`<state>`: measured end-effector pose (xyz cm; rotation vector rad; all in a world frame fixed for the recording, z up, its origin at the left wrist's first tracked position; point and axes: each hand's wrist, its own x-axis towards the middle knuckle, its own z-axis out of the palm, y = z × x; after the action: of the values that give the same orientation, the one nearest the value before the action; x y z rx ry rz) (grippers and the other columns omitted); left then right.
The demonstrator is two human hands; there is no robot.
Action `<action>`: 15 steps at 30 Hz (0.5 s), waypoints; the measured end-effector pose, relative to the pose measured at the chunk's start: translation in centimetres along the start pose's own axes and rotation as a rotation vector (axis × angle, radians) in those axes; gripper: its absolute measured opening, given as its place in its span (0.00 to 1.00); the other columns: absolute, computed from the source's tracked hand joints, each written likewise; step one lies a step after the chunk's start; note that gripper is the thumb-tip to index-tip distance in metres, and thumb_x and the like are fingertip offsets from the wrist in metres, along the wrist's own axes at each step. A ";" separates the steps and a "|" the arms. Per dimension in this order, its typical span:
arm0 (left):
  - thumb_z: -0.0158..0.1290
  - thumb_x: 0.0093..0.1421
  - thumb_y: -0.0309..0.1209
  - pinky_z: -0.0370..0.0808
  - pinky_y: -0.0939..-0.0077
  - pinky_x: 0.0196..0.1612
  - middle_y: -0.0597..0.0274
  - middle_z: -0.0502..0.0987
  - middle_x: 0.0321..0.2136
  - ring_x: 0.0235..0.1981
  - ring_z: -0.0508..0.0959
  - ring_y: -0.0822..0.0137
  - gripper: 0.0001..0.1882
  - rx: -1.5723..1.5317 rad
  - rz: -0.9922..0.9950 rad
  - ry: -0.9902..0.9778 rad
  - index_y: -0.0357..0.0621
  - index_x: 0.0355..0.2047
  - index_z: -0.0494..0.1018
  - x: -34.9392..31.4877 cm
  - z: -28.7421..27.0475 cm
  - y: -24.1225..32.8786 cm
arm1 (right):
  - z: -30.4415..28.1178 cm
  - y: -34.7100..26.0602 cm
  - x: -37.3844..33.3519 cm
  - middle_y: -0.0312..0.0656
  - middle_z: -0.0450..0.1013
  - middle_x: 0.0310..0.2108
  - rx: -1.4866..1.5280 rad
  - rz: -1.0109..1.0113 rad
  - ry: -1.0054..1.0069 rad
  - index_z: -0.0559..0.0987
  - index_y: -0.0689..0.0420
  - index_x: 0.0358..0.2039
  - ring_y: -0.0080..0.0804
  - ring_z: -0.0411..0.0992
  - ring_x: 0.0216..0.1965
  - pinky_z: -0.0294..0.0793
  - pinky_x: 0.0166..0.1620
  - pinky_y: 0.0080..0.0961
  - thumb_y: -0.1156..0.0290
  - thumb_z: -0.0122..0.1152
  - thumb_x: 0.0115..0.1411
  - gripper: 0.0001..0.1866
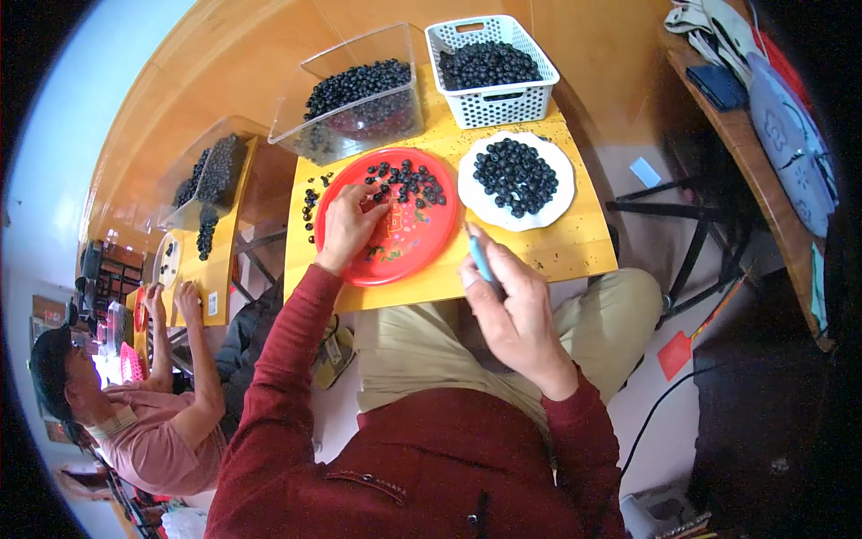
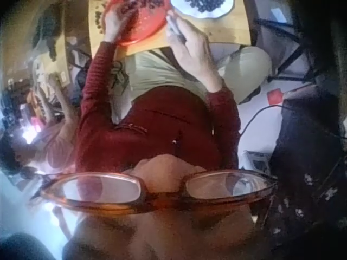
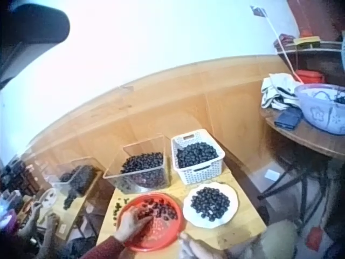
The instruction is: Sorting blueberries by hand to remove stems or debris.
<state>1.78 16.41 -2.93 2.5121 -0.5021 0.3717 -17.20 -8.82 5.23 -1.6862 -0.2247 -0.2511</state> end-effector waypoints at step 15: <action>0.59 0.51 0.25 0.75 0.58 0.34 0.47 0.77 0.30 0.31 0.78 0.47 0.08 -0.022 0.093 0.019 0.39 0.33 0.78 1.1 0.4 -1.0 | -1.2 9.1 -2.5 0.57 0.76 0.40 -0.360 0.055 0.223 0.73 0.66 0.53 0.50 0.77 0.41 0.74 0.44 0.36 0.73 0.55 0.63 0.19</action>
<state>3.27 16.66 -3.27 2.4674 -0.6131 0.4223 -16.98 -11.14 -3.96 -1.9989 0.0369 -0.4559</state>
